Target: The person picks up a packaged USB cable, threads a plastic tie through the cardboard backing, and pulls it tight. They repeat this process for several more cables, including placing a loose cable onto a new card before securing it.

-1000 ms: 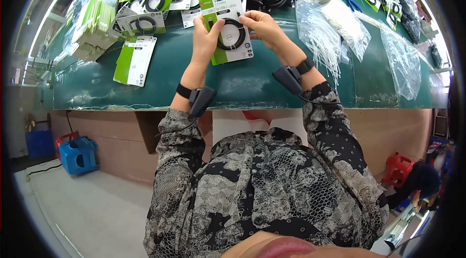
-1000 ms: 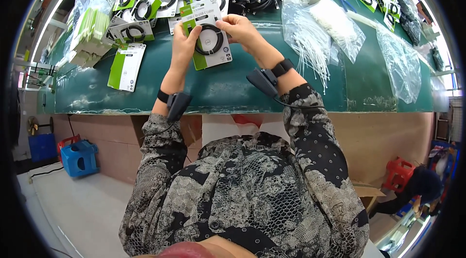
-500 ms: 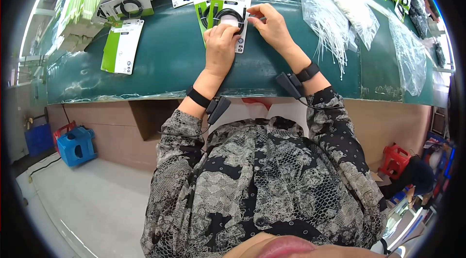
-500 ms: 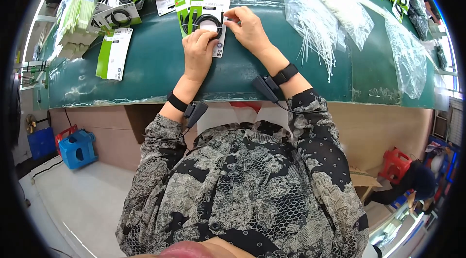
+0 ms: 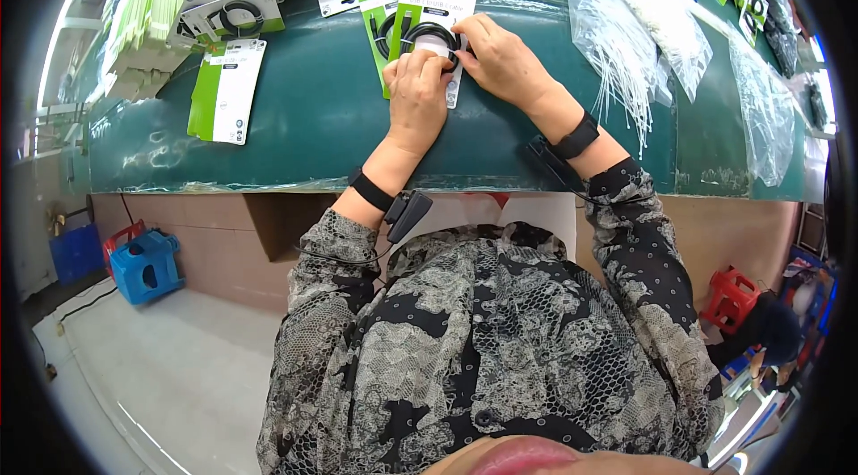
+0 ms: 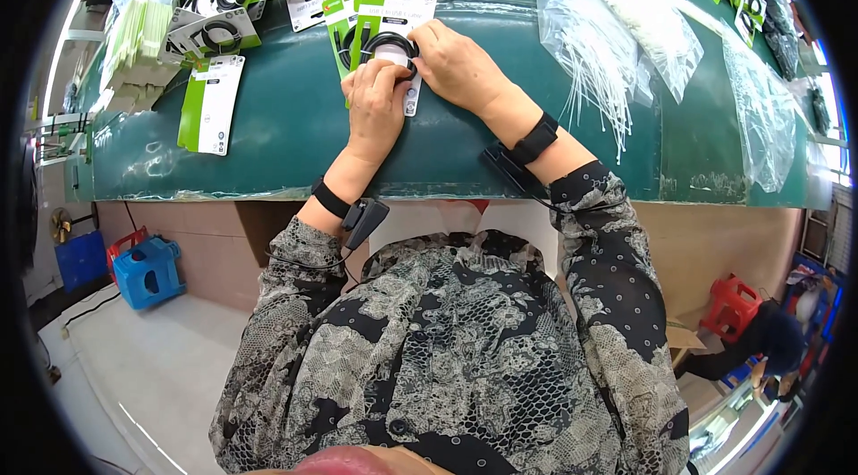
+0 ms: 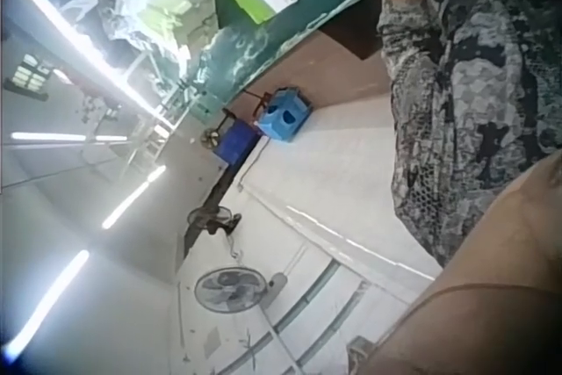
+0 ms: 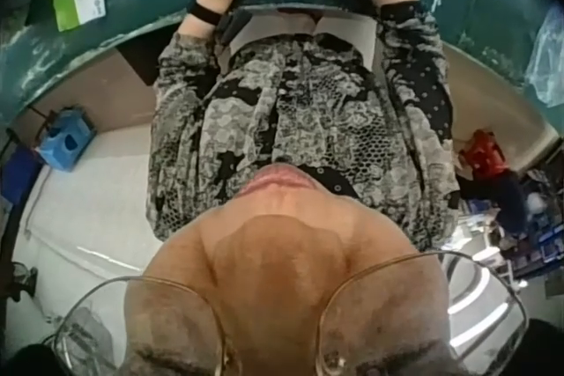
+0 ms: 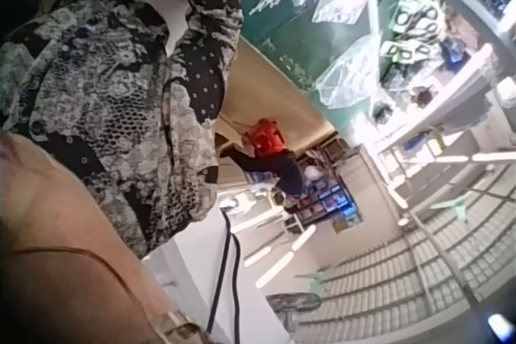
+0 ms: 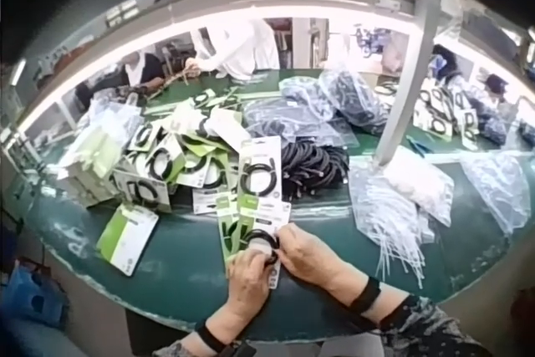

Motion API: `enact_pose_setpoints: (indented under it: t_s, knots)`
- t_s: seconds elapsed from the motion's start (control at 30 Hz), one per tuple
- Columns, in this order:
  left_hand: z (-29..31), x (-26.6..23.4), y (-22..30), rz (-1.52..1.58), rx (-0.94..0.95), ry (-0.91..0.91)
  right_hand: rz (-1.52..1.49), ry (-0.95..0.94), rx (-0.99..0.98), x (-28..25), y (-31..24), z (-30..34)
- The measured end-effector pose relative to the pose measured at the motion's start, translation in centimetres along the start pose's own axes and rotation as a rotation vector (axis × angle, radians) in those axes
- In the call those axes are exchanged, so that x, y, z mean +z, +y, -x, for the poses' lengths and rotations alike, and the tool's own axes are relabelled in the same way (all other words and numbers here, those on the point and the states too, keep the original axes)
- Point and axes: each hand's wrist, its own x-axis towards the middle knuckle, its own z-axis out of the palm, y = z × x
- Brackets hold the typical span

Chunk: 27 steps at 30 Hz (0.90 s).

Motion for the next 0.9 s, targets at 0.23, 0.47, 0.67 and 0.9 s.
enact_pose_setpoints:
  t_s: [0.23, 0.47, 0.67, 0.9]
  knots:
    - [-0.3, -0.5, -0.4, 0.013, 0.019, -0.008, 0.064, -0.017, -0.092, 0.2, 0.7, -0.6]
    - [-0.2, -0.7, -0.2, 0.033, 0.076, 0.018, -0.328, 0.214, 0.492, 2.2, 1.5, -0.4]
    - [-0.5, -2.5, 0.7, 0.023, 0.077, 0.228, -0.653, 0.120, 0.797, 1.4, 1.6, -2.5]
    - [-4.0, -6.1, -0.5, 0.887, -0.531, 0.275, -0.925, 0.119, 0.522, -1.7, -2.4, -4.7]
